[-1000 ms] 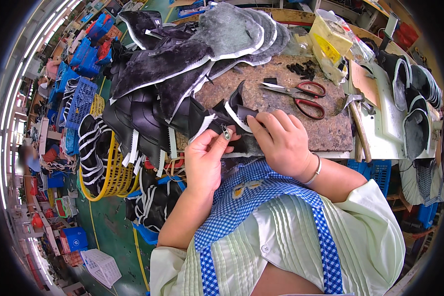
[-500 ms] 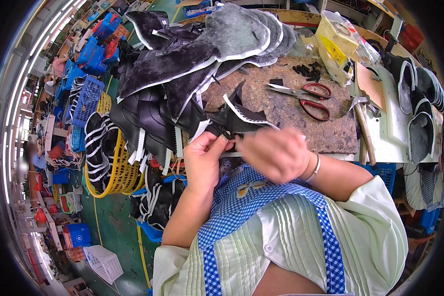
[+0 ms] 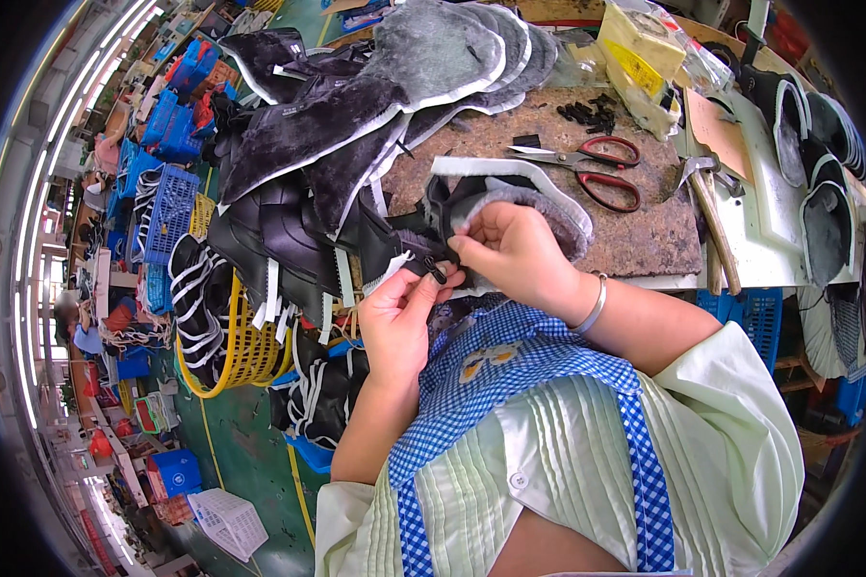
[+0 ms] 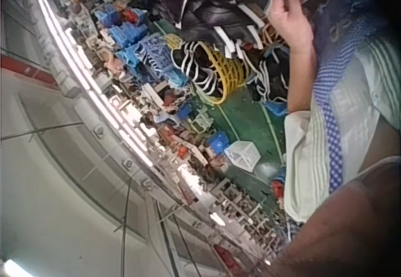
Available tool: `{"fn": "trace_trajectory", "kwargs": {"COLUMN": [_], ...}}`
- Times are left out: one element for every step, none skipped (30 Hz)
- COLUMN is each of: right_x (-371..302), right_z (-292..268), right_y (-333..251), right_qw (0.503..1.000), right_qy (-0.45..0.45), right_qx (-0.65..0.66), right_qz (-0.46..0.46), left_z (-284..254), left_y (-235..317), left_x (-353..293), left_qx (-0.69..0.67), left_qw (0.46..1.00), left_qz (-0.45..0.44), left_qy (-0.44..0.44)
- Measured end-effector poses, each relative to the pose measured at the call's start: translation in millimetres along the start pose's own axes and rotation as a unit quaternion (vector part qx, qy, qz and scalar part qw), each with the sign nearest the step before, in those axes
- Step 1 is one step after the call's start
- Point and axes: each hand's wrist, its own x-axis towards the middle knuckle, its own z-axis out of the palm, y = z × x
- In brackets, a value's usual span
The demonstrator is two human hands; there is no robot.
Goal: The person assembles boot uppers by peeling adhesive strips, attaching and pressing furry linings and zipper sections together by hand, and trimming excess material with scissors.
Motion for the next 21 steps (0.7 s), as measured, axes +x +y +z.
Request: {"fn": "trace_trajectory", "kwargs": {"right_x": [0.9, 1.8, 2.1, 2.5, 2.3, 2.3, 2.1, 1.9, 1.7, 1.8, 2.0, 2.0, 2.2, 2.1, 1.9, 1.6, 1.1, 0.6, 0.0, -0.5, -1.1], "right_z": [-0.9, -1.2, -1.7, -1.2, -1.0, 0.1, 1.0, 2.3, 3.2, 4.1, 5.0, 5.6, 6.4, 7.0, 7.7, 8.3, 8.7, 9.1, 9.1, 8.7, 8.0], "right_y": [-1.4, -2.2, -2.9, -2.9, -3.1, -2.9, -2.8, -2.8, -2.9, -3.3, -3.7, -3.9, -4.1, -4.1, -3.8, -3.3, -2.6, -1.9, -1.4, -1.1, -1.0], "right_qw": [1.000, 1.000, 0.999, 0.998, 0.999, 0.998, 0.996, 0.997, 0.997, 0.996, 0.996, 0.996, 0.995, 0.995, 0.996, 0.996, 0.996, 0.997, 0.997, 0.997, 0.998], "right_qy": [0.008, -0.008, -0.024, -0.028, -0.020, -0.023, -0.034, -0.025, -0.024, -0.028, -0.023, -0.015, -0.014, -0.007, -0.004, -0.009, -0.001, -0.003, -0.015, -0.005, -0.018], "right_qx": [-0.010, 0.005, 0.023, 0.031, 0.029, 0.044, 0.067, 0.059, 0.056, 0.057, 0.054, 0.061, 0.074, 0.068, 0.066, 0.074, 0.063, 0.055, 0.057, 0.047, 0.033], "right_qz": [0.018, 0.029, 0.031, 0.038, 0.040, 0.046, 0.040, 0.051, 0.056, 0.059, 0.061, 0.064, 0.063, 0.067, 0.065, 0.051, 0.063, 0.061, 0.046, 0.059, 0.048], "left_z": [-0.3, -0.3, -0.7, -0.9, -1.4, -1.5, -1.7, -1.6, -1.4, -1.1, -0.6, -0.4, -0.1, 0.1, 0.2, 0.2, 0.1, -0.3, -0.8, -1.2, -1.5], "left_y": [-0.1, -0.6, -0.9, -1.4, -1.8, -2.3, -2.8, -3.1, -3.5, -3.7, -4.0, -4.0, -3.9, -3.8, -3.8, -3.7, -3.8, -3.8, -3.8, -3.9, -4.0], "left_x": [-0.7, -1.0, -1.5, -1.7, -2.0, -2.1, -2.0, -2.1, -2.0, -2.1, -2.2, -2.3, -2.3, -2.3, -2.2, -2.1, -1.9, -1.6, -1.2, -0.7, -0.3], "left_qx": [0.000, 0.005, 0.004, 0.024, 0.037, 0.043, 0.056, 0.069, 0.069, 0.065, 0.052, 0.061, 0.073, 0.076, 0.085, 0.078, 0.066, 0.070, 0.083, 0.088, 0.096], "left_qw": [1.000, 1.000, 1.000, 1.000, 0.999, 0.999, 0.998, 0.998, 0.997, 0.998, 0.999, 0.998, 0.997, 0.997, 0.996, 0.997, 0.998, 0.997, 0.996, 0.996, 0.995], "left_qz": [0.007, 0.007, 0.007, 0.008, 0.013, 0.009, 0.012, 0.009, 0.015, 0.011, 0.014, 0.006, 0.001, 0.003, -0.004, 0.002, 0.007, 0.008, 0.005, 0.006, 0.002], "left_qy": [0.003, 0.000, -0.001, -0.007, -0.006, -0.012, -0.014, -0.003, -0.017, -0.007, 0.000, 0.005, 0.005, 0.016, 0.006, 0.004, 0.006, 0.003, 0.011, 0.029, 0.019]}}
